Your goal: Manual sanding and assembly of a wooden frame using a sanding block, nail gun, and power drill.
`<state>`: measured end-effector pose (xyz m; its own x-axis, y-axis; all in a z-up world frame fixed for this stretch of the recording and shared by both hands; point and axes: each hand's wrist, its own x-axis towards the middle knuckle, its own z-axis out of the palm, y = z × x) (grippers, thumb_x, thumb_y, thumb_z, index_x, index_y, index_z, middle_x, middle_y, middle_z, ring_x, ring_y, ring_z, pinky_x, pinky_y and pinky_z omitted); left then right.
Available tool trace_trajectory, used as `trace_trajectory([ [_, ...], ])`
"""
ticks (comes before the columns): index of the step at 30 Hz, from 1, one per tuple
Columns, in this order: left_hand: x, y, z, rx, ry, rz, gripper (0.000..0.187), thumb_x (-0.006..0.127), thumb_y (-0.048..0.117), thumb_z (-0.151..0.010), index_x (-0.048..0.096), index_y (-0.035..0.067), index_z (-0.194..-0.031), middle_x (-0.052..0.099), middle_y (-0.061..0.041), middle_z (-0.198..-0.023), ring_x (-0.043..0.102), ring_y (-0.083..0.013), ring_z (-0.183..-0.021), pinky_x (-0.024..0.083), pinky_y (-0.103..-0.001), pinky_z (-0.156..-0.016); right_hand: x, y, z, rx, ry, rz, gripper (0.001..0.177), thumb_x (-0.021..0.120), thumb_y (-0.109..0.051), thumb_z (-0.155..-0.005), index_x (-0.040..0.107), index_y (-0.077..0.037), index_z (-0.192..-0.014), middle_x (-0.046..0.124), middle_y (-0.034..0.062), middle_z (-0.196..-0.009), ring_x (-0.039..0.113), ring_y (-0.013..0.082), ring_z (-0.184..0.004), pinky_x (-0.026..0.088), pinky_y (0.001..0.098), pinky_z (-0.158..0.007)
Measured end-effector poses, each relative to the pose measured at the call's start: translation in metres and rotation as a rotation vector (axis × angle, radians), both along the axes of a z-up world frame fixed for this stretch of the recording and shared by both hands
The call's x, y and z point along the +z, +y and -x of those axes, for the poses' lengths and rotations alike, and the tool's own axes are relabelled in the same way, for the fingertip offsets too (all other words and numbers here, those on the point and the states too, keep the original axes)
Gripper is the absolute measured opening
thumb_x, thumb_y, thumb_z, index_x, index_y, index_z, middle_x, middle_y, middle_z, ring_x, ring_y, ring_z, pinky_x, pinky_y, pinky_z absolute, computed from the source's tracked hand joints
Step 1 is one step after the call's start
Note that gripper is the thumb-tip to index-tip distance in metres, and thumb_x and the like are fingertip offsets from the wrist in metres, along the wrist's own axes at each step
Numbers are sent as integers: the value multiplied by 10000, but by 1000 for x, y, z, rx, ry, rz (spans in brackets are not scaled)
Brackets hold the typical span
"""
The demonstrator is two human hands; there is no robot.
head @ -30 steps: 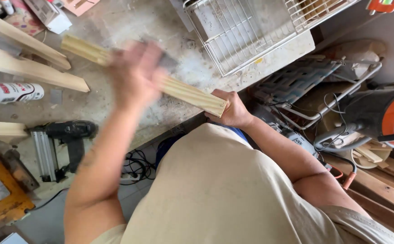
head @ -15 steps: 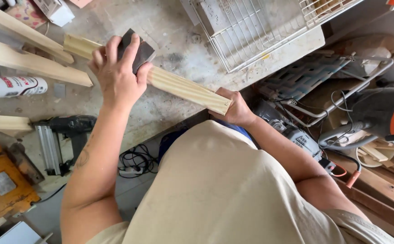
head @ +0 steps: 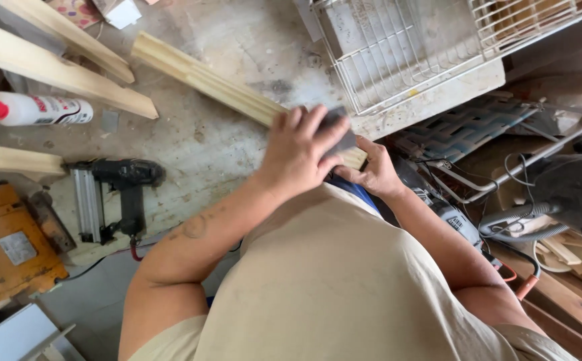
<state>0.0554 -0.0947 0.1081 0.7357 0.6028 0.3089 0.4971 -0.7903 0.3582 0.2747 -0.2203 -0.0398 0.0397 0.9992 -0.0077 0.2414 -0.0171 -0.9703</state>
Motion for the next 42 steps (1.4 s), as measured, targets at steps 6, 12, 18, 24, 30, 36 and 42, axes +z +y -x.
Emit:
trace_trajectory([
  [6,-40,107,106,498,14,-431,523,573,593,-1071,652,251,-1458,589,-142,-1271,598,-416,-1013,499,-514,-760,38,26,12,79,-18,29,638,950,-297,-764,706,-6,-1277,707,224,-883,671,243,-737,503,393,-604],
  [12,-29,-30,22,86,-163,-126,557,653,557,-952,626,332,-1461,607,-92,-1374,627,-410,-1072,466,-534,-891,26,4,-1,25,66,-6,689,985,-167,-739,726,-10,-1358,759,163,-1155,674,177,-1037,564,378,-778],
  [18,-72,47,138,690,-198,-166,700,727,582,-954,537,197,-1507,530,-161,-1295,582,-440,-1119,468,-573,-913,2,2,-4,-29,232,-27,670,1000,-107,-695,674,36,-1262,791,192,-1081,683,127,-838,522,257,-629],
  [24,-60,11,137,720,-857,553,877,791,382,-1004,213,110,-1605,423,-296,-1488,606,-471,-1270,597,-535,-1010,45,-2,14,91,221,-136,547,928,-44,-771,526,-27,-1141,766,151,-1038,596,85,-734,444,217,-547],
  [30,-78,14,143,691,-1078,657,873,825,278,-988,184,153,-1568,425,-274,-1516,612,-399,-1272,611,-478,-976,53,-8,35,109,132,-202,529,901,-51,-811,481,-69,-1132,726,132,-1077,546,80,-786,402,224,-607],
  [36,-95,7,155,637,-1136,696,912,829,379,-962,195,124,-1566,450,-284,-1467,612,-410,-1202,599,-492,-929,64,-18,47,87,72,-181,555,928,-59,-769,508,-63,-1131,708,151,-1071,593,118,-809,413,245,-642],
  [42,-65,-12,142,546,-939,847,889,808,500,-821,337,136,-1481,655,-191,-1220,715,-278,-976,638,-373,-798,41,-38,19,-21,-64,-49,554,862,-101,-784,501,-85,-1204,687,120,-1153,696,214,-1005,570,377,-875],
])
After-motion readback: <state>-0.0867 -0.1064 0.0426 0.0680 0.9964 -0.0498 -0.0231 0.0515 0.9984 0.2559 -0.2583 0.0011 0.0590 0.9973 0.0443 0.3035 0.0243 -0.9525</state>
